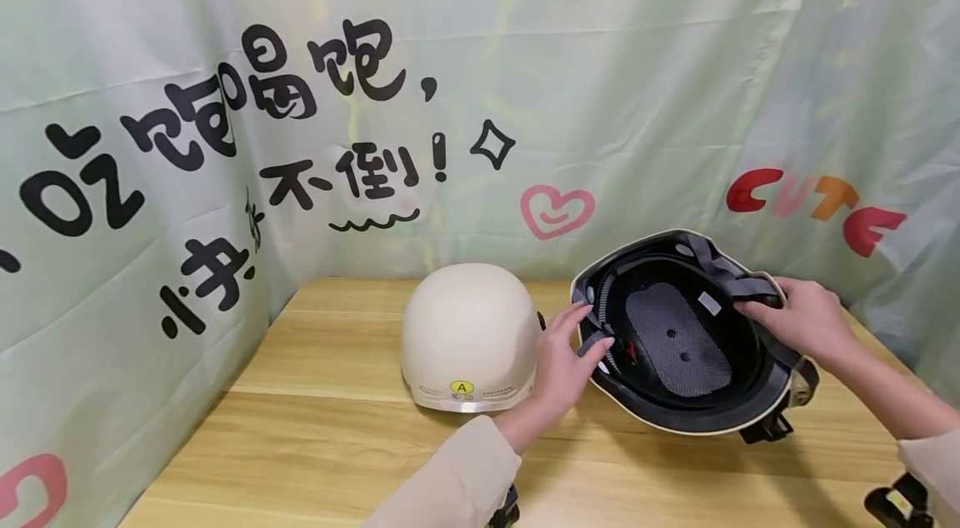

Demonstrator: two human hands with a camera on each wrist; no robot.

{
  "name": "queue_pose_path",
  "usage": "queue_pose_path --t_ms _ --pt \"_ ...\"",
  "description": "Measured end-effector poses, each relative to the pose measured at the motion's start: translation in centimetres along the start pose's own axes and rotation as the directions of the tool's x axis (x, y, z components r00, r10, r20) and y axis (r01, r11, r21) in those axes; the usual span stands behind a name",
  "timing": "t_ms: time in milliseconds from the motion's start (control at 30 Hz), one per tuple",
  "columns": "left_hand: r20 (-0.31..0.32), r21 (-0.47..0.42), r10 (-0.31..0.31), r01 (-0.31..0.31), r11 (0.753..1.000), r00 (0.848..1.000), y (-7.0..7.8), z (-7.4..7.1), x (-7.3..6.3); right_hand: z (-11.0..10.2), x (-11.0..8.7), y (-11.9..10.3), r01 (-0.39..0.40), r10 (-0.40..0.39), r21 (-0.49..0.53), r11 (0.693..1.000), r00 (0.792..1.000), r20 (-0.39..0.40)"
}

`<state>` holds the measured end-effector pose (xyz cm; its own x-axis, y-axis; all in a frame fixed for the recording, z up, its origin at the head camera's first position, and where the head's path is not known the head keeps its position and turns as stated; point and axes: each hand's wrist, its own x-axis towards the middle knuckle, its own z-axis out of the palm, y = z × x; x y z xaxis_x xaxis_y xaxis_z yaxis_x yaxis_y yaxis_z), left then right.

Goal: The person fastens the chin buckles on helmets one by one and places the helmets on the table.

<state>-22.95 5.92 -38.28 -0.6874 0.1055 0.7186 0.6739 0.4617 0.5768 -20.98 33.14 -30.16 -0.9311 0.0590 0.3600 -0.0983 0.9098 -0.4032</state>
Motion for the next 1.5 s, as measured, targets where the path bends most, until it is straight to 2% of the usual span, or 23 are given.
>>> queue_pose_path --t_ms 133,333,467,633,733,833,1000,1100,1233,1367,1500 --pt "0.069 0.010 0.046 -0.047 0.999 0.997 -0.3 0.1 0.3 -0.2 0.3 -0.2 0.028 -0.028 -0.021 0.999 1.000 0.015" --pt "0.169 0.056 0.093 -0.104 0.993 0.981 -0.3 0.9 0.6 -0.8 1.0 -1.1 0.110 -0.108 -0.053 0.993 0.993 0.037" --pt "0.233 0.087 0.075 -0.098 0.991 0.970 -0.2 1.6 0.5 -1.1 1.4 -2.1 0.149 -0.143 -0.080 0.986 0.987 0.077" --pt "0.279 0.053 0.025 -0.041 0.998 0.960 -0.1 2.4 0.1 -1.1 1.5 -3.3 0.201 -0.191 -0.111 0.973 0.977 0.089" --pt "0.329 0.067 0.023 -0.047 0.997 0.944 -0.4 2.8 -0.1 -1.0 1.5 -3.9 0.235 -0.227 -0.117 0.965 0.971 0.078" --pt "0.405 0.119 0.042 -0.098 0.988 0.914 -0.9 2.8 -0.3 -1.0 1.4 -4.2 0.258 -0.248 -0.122 0.958 0.965 0.088" --pt "0.532 0.197 0.055 -0.187 0.962 0.845 -1.5 2.9 -0.5 -1.2 1.4 -4.5 0.272 -0.260 -0.138 0.952 0.961 0.098" --pt "0.571 0.235 0.057 -0.230 0.945 0.819 -1.6 3.0 -0.6 -1.3 1.4 -5.0 0.283 -0.274 -0.148 0.948 0.959 0.078" --pt "0.578 0.293 0.080 -0.299 0.908 0.812 -1.7 3.3 -0.7 -1.4 1.4 -5.6 0.286 -0.277 -0.157 0.945 0.958 0.080" --pt "0.584 0.361 0.074 -0.340 0.869 0.809 -1.6 3.6 -0.8 -1.3 1.2 -6.2 0.270 -0.255 -0.162 0.949 0.961 0.107" --pt "0.611 0.443 0.036 -0.379 0.812 0.790 -1.3 3.8 -0.6 -1.3 1.2 -6.6 0.262 -0.243 -0.158 0.952 0.961 0.129"
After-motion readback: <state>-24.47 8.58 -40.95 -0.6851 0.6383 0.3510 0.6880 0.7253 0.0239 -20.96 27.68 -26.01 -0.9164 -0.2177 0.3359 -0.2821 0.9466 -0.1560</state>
